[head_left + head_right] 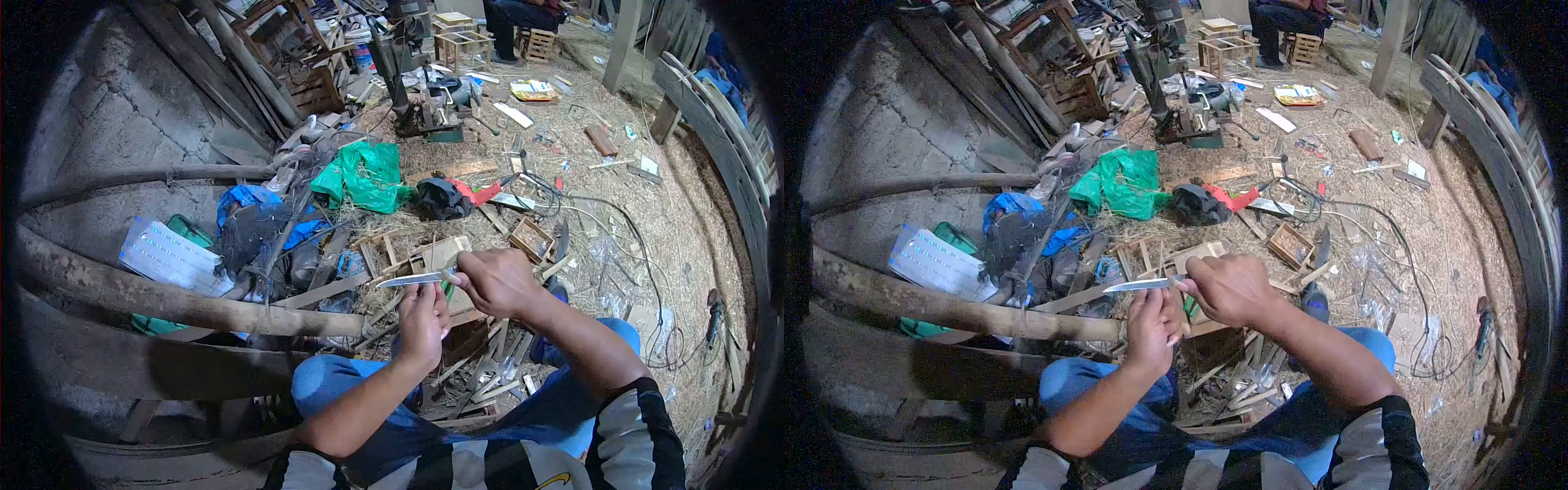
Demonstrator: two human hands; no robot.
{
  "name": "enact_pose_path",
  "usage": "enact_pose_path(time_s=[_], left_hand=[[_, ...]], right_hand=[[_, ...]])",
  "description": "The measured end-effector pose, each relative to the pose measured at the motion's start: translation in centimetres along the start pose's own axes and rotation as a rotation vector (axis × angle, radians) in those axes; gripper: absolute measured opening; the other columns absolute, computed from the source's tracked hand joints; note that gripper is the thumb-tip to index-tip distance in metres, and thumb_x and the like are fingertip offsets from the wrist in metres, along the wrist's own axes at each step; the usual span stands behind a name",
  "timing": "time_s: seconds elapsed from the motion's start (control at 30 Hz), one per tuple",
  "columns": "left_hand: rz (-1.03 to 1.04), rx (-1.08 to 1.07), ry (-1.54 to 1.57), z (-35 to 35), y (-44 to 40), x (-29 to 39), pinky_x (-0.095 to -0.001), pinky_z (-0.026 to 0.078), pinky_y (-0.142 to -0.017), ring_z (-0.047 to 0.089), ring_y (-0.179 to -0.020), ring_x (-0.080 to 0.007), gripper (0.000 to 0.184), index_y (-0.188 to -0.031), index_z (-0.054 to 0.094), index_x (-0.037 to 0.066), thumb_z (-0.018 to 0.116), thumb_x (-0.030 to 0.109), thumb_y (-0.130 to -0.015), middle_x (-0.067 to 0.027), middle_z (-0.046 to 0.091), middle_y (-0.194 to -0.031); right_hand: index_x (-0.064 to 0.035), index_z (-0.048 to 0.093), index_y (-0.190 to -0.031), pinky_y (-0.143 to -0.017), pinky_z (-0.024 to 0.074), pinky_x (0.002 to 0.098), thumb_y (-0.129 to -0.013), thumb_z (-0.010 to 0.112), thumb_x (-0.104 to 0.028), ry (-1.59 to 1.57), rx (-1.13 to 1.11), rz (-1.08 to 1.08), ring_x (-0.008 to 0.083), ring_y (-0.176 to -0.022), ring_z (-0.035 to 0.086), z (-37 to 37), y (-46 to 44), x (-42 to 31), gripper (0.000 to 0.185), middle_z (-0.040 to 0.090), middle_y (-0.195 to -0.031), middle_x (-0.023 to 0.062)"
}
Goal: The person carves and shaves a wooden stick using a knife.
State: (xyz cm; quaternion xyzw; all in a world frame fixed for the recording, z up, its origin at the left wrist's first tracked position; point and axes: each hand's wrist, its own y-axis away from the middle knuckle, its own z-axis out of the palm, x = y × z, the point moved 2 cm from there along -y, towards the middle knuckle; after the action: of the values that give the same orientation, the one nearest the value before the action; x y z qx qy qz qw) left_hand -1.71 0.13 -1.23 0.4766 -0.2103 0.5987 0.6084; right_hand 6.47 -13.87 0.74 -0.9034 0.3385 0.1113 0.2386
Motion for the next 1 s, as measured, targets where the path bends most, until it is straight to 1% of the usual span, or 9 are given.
enact_pose_path(time_s=[0.23, 0.27, 0.3, 0.4, 0.47, 0.5, 0.57, 0.67, 1.0], left_hand=[[-0.035, -0.093, 0.102, 0.0, 0.4, 0.4, -0.0215, 0.023, -0.037, 0.027, -0.044, -0.0036, 0.025, -0.092, 0.045, 0.015, 0.043, 0.036, -0.106, 0.0060, 0.032, -0.062], [-0.030, -0.116, 0.100, 0.0, 0.6, 0.5, -0.0218, 0.024, -0.037, 0.027, -0.043, -0.0045, 0.027, -0.090, 0.045, 0.014, 0.041, 0.036, -0.107, 0.0057, 0.032, -0.061], [-0.026, -0.139, 0.098, 0.0, 0.7, 0.6, -0.0220, 0.025, -0.037, 0.026, -0.042, -0.0054, 0.029, -0.089, 0.045, 0.014, 0.039, 0.036, -0.107, 0.0054, 0.031, -0.059], [-0.100, -0.162, 0.171, 0.0, 0.9, 0.7, -0.0220, 0.026, -0.038, 0.028, -0.043, -0.0054, 0.029, -0.089, 0.045, 0.014, 0.040, 0.035, -0.107, 0.0054, 0.032, -0.060], [-0.105, -0.124, 0.178, -0.5, 0.3, 0.6, -0.0222, 0.026, -0.038, 0.028, -0.044, -0.0052, 0.028, -0.089, 0.046, 0.014, 0.040, 0.034, -0.107, 0.0055, 0.032, -0.060], [-0.114, -0.093, 0.172, -0.7, 0.0, 0.6, -0.0223, 0.026, -0.038, 0.028, -0.044, -0.0049, 0.027, -0.089, 0.047, 0.013, 0.041, 0.033, -0.107, 0.0056, 0.033, -0.061], [-0.109, -0.103, 0.183, -0.7, -0.1, 0.9, -0.0219, 0.027, -0.039, 0.028, -0.045, -0.0050, 0.027, -0.089, 0.048, 0.013, 0.040, 0.032, -0.107, 0.0054, 0.033, -0.061], [-0.081, -0.100, 0.188, -0.6, -0.1, 1.0, -0.0220, 0.027, -0.039, 0.029, -0.045, -0.0049, 0.026, -0.089, 0.048, 0.013, 0.041, 0.031, -0.107, 0.0054, 0.033, -0.061], [-0.127, -0.143, 0.233, -0.4, -0.2, 0.8, -0.0233, 0.023, -0.035, 0.024, -0.040, -0.0053, 0.030, -0.085, 0.046, 0.013, 0.041, 0.034, -0.107, 0.0059, 0.030, -0.057]], right_hand=[[-0.0109, 0.052, -0.086, -0.051, 0.0455, 0.0473, -0.096, 0.054, -0.035, 0.133, 0.113, 0.111, 0.0362, -0.060, 0.061, -0.8, -0.6, 2.6, 0.027, 0.061, -0.068, 0.0129], [-0.0116, 0.052, -0.086, -0.052, 0.0453, 0.0498, -0.097, 0.051, -0.036, 0.140, 0.126, 0.230, 0.0382, -0.061, 0.061, -0.6, -0.8, 3.6, 0.027, 0.061, -0.068, 0.0143], [-0.0121, 0.053, -0.087, -0.053, 0.0449, 0.0512, -0.099, 0.049, -0.037, 0.178, 0.050, 0.369, 0.0394, -0.061, 0.061, -1.4, -1.4, 4.4, 0.027, 0.060, -0.066, 0.0151], [-0.0114, 0.053, -0.092, -0.051, 0.0459, 0.0495, -0.099, 0.049, -0.040, 0.193, 0.109, 0.364, 0.0375, -0.061, 0.063, -2.7, -1.5, 5.1, 0.030, 0.063, -0.069, 0.0146], [-0.0114, 0.053, -0.088, -0.054, 0.0444, 0.0506, -0.098, 0.050, -0.037, 0.065, 0.161, 0.278, 0.0391, -0.060, 0.060, -2.1, -1.0, 3.8, 0.028, 0.057, -0.062, 0.0150], [-0.0106, 0.053, -0.088, -0.053, 0.0444, 0.0496, -0.098, 0.051, -0.037, 0.004, 0.158, 0.168, 0.0384, -0.060, 0.059, -1.9, -0.7, 2.5, 0.029, 0.057, -0.064, 0.0144], [-0.0098, 0.054, -0.088, -0.051, 0.0442, 0.0476, -0.097, 0.052, -0.036, -0.044, 0.130, 0.044, 0.0374, -0.059, 0.059, -1.0, -0.3, 0.7, 0.028, 0.058, -0.066, 0.0133], [-0.0092, 0.053, -0.087, -0.049, 0.0455, 0.0474, -0.095, 0.055, -0.036, -0.057, 0.022, -0.007, 0.0357, -0.060, 0.062, -1.0, -0.2, -0.8, 0.028, 0.062, -0.068, 0.0125], [-0.0102, 0.053, -0.088, -0.051, 0.0448, 0.0468, -0.097, 0.050, -0.038, 0.103, 0.093, 0.062, 0.0362, -0.059, 0.060, -1.0, -0.7, 1.8, 0.030, 0.060, -0.069, 0.0123]])
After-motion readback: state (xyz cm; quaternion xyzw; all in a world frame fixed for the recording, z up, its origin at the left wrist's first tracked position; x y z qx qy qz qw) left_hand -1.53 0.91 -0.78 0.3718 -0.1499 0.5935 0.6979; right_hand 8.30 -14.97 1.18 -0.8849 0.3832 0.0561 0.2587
